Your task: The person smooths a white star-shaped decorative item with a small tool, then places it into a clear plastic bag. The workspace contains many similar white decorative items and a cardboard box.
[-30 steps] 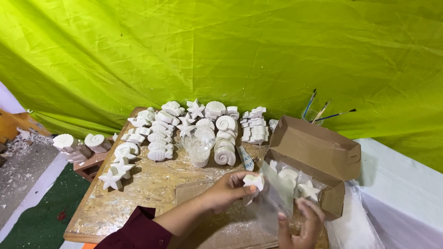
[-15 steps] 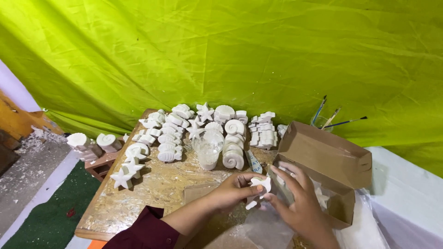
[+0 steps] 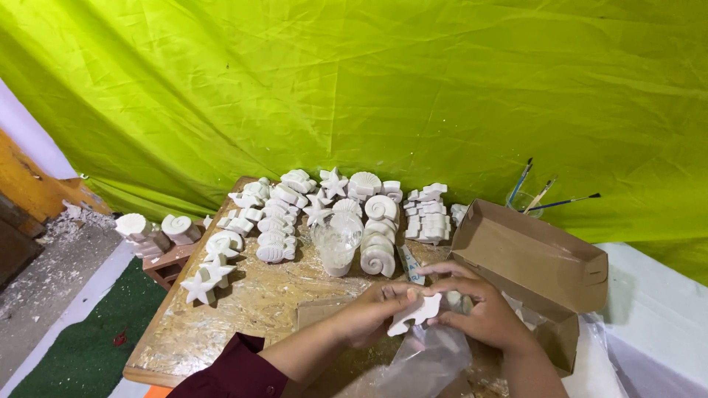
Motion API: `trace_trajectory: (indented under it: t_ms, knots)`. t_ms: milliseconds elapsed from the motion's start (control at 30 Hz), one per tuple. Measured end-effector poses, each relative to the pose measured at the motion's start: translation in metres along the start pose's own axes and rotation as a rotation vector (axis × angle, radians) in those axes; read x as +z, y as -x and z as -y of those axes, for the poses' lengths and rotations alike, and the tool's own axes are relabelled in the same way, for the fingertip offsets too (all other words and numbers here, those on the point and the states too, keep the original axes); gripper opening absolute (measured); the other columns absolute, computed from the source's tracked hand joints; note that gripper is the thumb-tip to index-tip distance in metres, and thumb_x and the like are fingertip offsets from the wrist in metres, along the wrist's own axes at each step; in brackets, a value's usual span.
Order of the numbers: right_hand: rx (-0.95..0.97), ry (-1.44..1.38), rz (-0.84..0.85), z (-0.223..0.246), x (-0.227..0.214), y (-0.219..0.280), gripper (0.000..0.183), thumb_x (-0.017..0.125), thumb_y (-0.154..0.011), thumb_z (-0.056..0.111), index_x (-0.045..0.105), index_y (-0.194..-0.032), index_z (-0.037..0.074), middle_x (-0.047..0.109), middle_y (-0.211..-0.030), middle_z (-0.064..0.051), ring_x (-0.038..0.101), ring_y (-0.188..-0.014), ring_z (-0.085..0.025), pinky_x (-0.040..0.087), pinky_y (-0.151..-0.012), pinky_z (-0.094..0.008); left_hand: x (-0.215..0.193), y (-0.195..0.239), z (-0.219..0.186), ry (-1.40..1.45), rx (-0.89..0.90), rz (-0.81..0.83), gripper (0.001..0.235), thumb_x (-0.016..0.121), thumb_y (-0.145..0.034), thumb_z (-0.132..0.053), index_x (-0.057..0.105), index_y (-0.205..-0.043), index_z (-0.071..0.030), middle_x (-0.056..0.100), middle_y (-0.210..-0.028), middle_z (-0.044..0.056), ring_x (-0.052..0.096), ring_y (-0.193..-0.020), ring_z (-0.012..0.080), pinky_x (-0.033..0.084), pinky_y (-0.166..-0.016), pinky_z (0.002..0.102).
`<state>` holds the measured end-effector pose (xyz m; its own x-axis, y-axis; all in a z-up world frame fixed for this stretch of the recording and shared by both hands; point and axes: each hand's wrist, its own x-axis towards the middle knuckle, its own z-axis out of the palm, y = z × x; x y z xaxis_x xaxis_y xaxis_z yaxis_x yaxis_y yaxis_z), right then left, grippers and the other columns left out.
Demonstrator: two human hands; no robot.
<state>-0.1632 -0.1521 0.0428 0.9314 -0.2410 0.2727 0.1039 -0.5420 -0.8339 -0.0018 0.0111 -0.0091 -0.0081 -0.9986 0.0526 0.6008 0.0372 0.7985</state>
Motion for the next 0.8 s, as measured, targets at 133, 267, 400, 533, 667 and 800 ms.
trace_trajectory:
  t_ms: [133, 267, 400, 533, 667, 800]
  knots:
    - [-0.154, -0.082, -0.082, -0.001, -0.004, 0.000, 0.038, 0.088, -0.063, 0.011, 0.076, -0.099, 0.011, 0.071, -0.126, -0.009, 0.062, -0.129, -0.030, 0.044, -0.113, -0.050, -0.001, -0.005, -0.001, -0.086, -0.019, -0.096, 0.052, 0.040, -0.106, -0.045, 0.060, -0.119, 0.001, 0.067, -0.092, 0.011, 0.064, -0.076, 0.0160, 0.049, -0.065, 0.027]
    - [-0.168, -0.514, -0.326, -0.032, -0.012, 0.008, 0.038, 0.084, -0.073, 0.022, 0.069, -0.107, 0.012, 0.069, -0.126, -0.020, 0.067, -0.116, -0.031, 0.055, -0.099, -0.045, -0.008, -0.012, -0.001, 0.031, 0.064, -0.372, 0.019, 0.058, -0.098, -0.020, 0.071, -0.104, -0.007, 0.072, -0.101, 0.010, 0.067, -0.093, 0.0193, 0.055, -0.081, 0.028]
    - [-0.207, -0.963, -0.473, -0.053, -0.017, 0.010, 0.036, 0.078, -0.087, 0.014, 0.063, -0.119, 0.006, 0.066, -0.126, -0.023, 0.066, -0.115, -0.041, 0.059, -0.093, -0.046, -0.010, -0.013, -0.004, 0.052, 0.174, -0.392, 0.036, 0.058, -0.092, 0.006, 0.054, -0.127, -0.002, 0.065, -0.093, 0.012, 0.069, -0.085, 0.0242, 0.060, -0.084, 0.035]
    - [-0.253, -0.993, -0.533, -0.048, -0.014, 0.001, 0.025, 0.067, -0.095, 0.014, 0.067, -0.120, 0.008, 0.069, -0.120, -0.019, 0.067, -0.105, -0.033, 0.050, -0.107, -0.051, -0.004, -0.011, -0.007, 0.018, 0.216, -0.375, 0.056, 0.062, -0.090, 0.005, 0.045, -0.143, 0.002, 0.065, -0.093, 0.009, 0.062, -0.083, 0.0160, 0.055, -0.080, 0.028]
    - [-0.107, -1.077, -0.668, -0.054, -0.008, -0.002, 0.025, 0.067, -0.093, 0.013, 0.065, -0.117, 0.007, 0.068, -0.108, -0.014, 0.066, -0.098, -0.026, 0.054, -0.097, -0.042, -0.006, -0.010, -0.008, -0.087, 0.031, -0.498, 0.042, 0.062, -0.093, -0.006, 0.063, -0.135, -0.010, 0.063, -0.085, 0.004, 0.048, -0.058, 0.0061, 0.041, -0.048, 0.017]
    - [0.044, -1.051, -0.779, -0.062, -0.004, -0.002, 0.027, 0.069, -0.093, 0.016, 0.065, -0.120, 0.014, 0.068, -0.105, -0.005, 0.066, -0.090, -0.014, 0.055, -0.086, -0.032, -0.004, -0.011, -0.009, -0.172, 0.083, -0.523, 0.022, 0.065, -0.094, -0.014, 0.073, -0.113, -0.007, 0.071, -0.098, 0.007, 0.060, -0.081, 0.0139, 0.056, -0.081, 0.027]
